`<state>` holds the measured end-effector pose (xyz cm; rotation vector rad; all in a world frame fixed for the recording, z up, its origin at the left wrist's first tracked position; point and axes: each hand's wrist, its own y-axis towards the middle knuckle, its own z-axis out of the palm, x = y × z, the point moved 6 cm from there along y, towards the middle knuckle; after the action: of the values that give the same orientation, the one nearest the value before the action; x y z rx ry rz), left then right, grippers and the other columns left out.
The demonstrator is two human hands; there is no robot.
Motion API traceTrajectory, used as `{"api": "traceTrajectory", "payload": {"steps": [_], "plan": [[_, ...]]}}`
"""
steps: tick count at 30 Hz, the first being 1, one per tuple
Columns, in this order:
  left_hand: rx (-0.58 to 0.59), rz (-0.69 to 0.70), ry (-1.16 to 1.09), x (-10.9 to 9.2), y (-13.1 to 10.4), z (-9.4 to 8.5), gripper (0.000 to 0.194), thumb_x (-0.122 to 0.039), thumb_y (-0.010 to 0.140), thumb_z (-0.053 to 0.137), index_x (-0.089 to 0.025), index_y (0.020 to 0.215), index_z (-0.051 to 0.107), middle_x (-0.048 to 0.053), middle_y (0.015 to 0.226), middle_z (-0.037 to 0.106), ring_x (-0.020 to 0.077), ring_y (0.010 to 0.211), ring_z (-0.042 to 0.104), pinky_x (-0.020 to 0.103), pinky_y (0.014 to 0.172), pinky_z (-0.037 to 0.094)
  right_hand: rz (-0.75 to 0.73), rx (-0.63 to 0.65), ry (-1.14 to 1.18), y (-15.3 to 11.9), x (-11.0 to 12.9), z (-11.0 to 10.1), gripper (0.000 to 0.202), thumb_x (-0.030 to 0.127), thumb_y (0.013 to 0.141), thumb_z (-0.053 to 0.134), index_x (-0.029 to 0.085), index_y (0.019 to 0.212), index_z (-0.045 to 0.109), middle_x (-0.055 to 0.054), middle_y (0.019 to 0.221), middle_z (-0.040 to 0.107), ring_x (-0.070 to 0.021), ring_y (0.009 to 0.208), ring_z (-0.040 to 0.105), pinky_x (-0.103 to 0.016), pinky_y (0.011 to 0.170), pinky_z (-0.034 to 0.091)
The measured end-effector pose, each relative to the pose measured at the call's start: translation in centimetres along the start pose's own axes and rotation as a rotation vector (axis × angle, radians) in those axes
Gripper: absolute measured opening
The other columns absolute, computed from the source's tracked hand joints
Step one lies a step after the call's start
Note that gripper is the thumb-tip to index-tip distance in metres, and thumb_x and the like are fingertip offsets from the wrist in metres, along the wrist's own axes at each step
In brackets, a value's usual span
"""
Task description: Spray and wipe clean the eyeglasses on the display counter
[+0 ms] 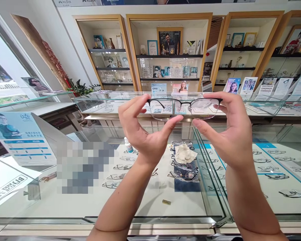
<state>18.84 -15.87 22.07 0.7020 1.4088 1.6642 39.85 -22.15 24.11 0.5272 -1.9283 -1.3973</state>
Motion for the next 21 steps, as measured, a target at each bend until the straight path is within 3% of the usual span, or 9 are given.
{"api": "traceTrajectory", "payload": {"steps": [7, 16, 21], "plan": [[-0.003, 0.005, 0.046, -0.4, 0.2, 0.0, 0.081, -0.068, 0.088, 0.086, -0.03, 0.151, 0.052, 0.012, 0.136, 0.067, 0.0325, 0.129, 0.066, 0.046, 0.094, 0.057, 0.07, 0.039, 0.007, -0.2, 0.1, -0.1, 0.057, 0.047, 0.097, 0.08, 0.04, 0.151, 0.061, -0.008, 0.153, 0.068, -0.0379, 0.141, 0.064, -0.064, 0.115, 0.058], [-0.001, -0.031, 0.007, -0.3, 0.1, 0.0, 0.08, -0.066, 0.088, 0.087, -0.031, 0.152, 0.053, 0.012, 0.138, 0.066, 0.0326, 0.13, 0.065, 0.046, 0.096, 0.057, 0.081, 0.074, 0.098, -0.2, 0.1, 0.4, 0.065, 0.033, 0.097, 0.077, 0.042, 0.158, 0.056, -0.006, 0.161, 0.064, -0.0358, 0.131, 0.073, -0.061, 0.109, 0.065], [0.006, -0.071, -0.009, 0.0, 0.0, 0.1, 0.084, -0.066, 0.086, 0.089, -0.03, 0.152, 0.053, 0.013, 0.141, 0.065, 0.0338, 0.133, 0.064, 0.047, 0.099, 0.056, 0.178, 0.109, 0.217, -0.5, -0.3, 0.9, 0.068, 0.027, 0.098, 0.071, 0.044, 0.161, 0.053, -0.006, 0.168, 0.058, -0.0331, 0.118, 0.08, -0.054, 0.095, 0.073]]}}
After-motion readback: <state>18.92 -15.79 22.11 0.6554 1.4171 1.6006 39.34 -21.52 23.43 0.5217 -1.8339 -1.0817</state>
